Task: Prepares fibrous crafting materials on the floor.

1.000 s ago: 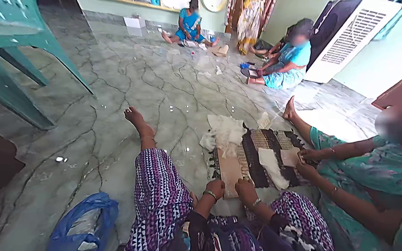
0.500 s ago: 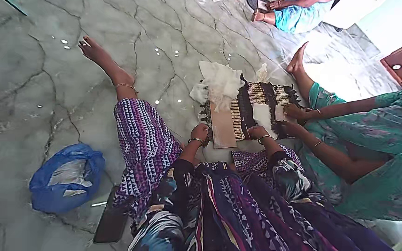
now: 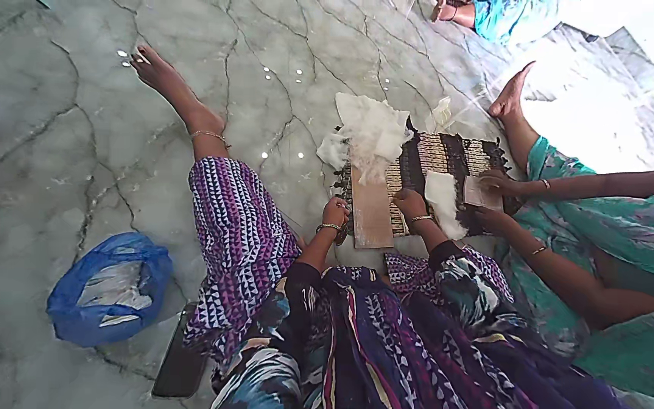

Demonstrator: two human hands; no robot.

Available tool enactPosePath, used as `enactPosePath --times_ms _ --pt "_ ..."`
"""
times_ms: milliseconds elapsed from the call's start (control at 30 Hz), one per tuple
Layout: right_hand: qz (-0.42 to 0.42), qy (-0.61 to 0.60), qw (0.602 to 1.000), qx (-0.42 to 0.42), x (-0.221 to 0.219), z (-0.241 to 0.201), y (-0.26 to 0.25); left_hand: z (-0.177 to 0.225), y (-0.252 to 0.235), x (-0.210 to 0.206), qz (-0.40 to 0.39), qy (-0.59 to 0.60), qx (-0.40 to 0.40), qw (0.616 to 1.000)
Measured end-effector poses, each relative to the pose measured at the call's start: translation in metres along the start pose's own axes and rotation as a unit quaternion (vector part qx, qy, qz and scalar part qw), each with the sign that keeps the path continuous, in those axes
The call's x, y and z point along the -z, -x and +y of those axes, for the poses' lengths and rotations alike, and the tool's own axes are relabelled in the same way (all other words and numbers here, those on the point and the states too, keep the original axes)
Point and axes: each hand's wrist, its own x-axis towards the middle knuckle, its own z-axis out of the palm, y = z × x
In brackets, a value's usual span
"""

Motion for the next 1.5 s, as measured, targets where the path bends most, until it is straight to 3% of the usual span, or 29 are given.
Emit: enactPosePath --times_ms 233,367,433,533,633,700,833,1067,1267,1500 --pt "0.065 0.107 0.988 0.085 -0.028 -0.035 -0.041 0.002 0.005 0.009 0.023 -0.013 0.002 1.000" --pt "0.012 0.164 0.981 0.099 -0.034 -0.034 -0.044 0.002 0.001 0.008 0.025 -0.003 0.005 1.000" --pt "-0.032 0.098 0.989 0.103 -0.035 -0.029 -0.031 0.002 -0.002 0.005 0.022 -0.005 0.002 1.000" --pt "-0.136 -0.124 0.980 0.081 -0.033 -0.023 0.004 0.003 0.000 0.004 -0.015 0.011 -0.035 0.999" --pt "-0.206 -0.357 0.910 0.040 -0.030 -0.010 0.040 -0.008 0.003 -0.002 -0.106 0.037 -0.034 0.993" --pt "-0.224 -0.442 0.868 0.040 -0.029 -0.002 0.048 -0.012 0.005 -0.006 -0.187 0.086 -0.009 0.979" --pt "-0.211 -0.476 0.853 0.032 -0.026 0.003 0.057 -0.010 0.025 -0.014 -0.243 0.066 -0.034 0.967" --pt "-0.168 -0.473 0.865 -0.003 -0.032 -0.011 0.069 -0.008 0.036 -0.012 -0.149 0.032 -0.040 0.987" --pt "-0.108 -0.472 0.874 0.048 -0.039 -0.020 0.065 -0.007 0.033 -0.009 -0.136 0.023 -0.041 0.990" --pt "-0.060 -0.487 0.871 0.026 -0.045 -0.020 0.051 -0.002 0.034 -0.004 -0.114 0.023 -0.026 0.993"
